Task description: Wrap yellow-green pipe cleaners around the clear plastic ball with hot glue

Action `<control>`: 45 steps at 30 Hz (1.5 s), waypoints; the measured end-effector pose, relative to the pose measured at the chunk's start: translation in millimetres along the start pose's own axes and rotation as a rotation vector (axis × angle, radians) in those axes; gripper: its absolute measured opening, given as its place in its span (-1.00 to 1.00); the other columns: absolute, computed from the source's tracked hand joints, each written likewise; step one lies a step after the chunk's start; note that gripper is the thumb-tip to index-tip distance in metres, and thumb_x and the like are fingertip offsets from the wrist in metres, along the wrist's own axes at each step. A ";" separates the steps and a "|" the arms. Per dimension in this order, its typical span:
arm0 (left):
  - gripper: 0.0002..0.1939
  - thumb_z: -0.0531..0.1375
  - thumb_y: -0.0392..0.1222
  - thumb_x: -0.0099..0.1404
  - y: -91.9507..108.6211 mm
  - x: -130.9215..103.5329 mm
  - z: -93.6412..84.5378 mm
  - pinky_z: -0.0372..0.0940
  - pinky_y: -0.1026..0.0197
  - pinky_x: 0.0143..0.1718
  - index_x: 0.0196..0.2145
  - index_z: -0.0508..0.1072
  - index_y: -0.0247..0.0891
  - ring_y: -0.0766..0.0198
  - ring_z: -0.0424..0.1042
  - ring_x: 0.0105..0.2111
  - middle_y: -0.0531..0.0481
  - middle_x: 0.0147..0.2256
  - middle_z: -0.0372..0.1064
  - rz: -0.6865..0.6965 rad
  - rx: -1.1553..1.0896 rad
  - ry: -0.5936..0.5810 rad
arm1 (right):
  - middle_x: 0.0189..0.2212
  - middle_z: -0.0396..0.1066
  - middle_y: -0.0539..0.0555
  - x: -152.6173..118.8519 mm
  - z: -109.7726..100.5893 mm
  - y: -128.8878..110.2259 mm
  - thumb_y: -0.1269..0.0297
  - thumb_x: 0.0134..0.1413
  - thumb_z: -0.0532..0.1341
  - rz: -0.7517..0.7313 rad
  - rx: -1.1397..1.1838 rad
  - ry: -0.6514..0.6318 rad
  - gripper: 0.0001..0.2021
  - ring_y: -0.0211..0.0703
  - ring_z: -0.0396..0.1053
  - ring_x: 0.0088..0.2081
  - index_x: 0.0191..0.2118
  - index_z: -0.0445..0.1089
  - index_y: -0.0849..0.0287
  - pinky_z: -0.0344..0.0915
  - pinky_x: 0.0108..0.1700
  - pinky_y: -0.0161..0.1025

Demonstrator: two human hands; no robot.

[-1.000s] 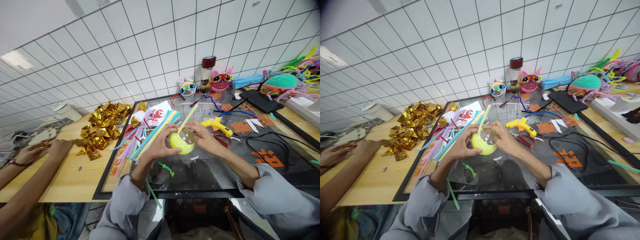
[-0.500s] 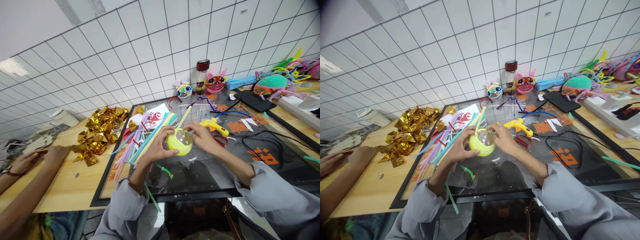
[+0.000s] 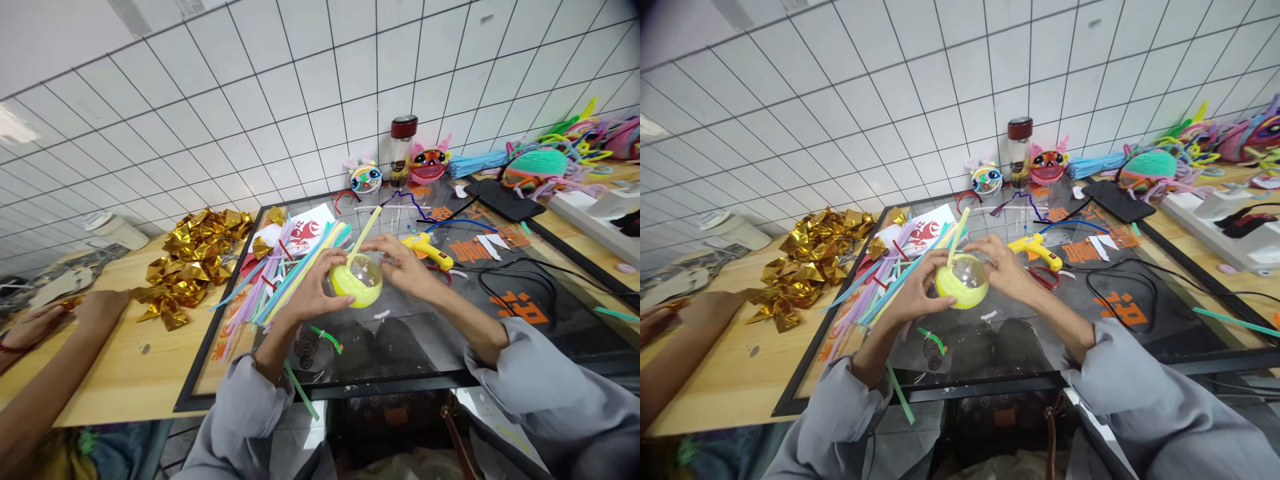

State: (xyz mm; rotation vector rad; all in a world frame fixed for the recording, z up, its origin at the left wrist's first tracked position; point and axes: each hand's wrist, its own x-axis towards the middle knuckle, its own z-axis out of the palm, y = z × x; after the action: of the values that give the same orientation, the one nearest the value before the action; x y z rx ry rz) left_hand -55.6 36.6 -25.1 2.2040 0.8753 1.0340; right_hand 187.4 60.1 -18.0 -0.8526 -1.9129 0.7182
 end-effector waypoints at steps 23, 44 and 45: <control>-0.34 0.42 0.09 0.09 -3.0 2.1 4.3 0.16 -0.18 0.36 0.06 0.38 -0.22 -0.09 0.30 0.27 -0.27 0.19 0.30 -0.036 -0.061 0.043 | -0.10 0.58 0.38 5.2 -74.5 17.5 0.09 0.24 0.17 0.771 -1.077 -0.413 -0.61 0.16 0.54 -0.08 -0.03 0.53 0.29 0.30 -0.23 -0.13; -0.36 0.39 0.09 0.14 -0.1 0.2 -0.4 0.13 -0.18 0.36 0.09 0.36 -0.23 -0.11 0.26 0.30 -0.31 0.22 0.26 -0.046 0.019 -0.002 | -0.52 0.15 -0.09 3.1 -79.7 1.3 0.17 -0.25 0.17 0.401 -0.112 -0.172 -0.77 -0.28 0.10 -0.50 -0.38 0.28 0.14 0.06 -0.46 -0.30; -0.35 0.39 0.09 0.14 0.4 0.0 -0.7 0.13 -0.18 0.36 0.10 0.36 -0.23 -0.11 0.26 0.30 -0.31 0.22 0.26 -0.051 0.024 -0.005 | -0.52 0.15 -0.09 2.7 -80.1 -2.3 0.13 -0.22 0.21 0.390 -0.086 -0.198 -0.75 -0.28 0.10 -0.49 -0.37 0.28 0.14 0.05 -0.46 -0.30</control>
State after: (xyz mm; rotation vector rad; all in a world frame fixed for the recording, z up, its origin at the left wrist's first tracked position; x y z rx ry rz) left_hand -56.0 36.5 -24.5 2.1912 0.9412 0.9983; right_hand 257.3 72.1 19.6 -1.2707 -1.9830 0.9877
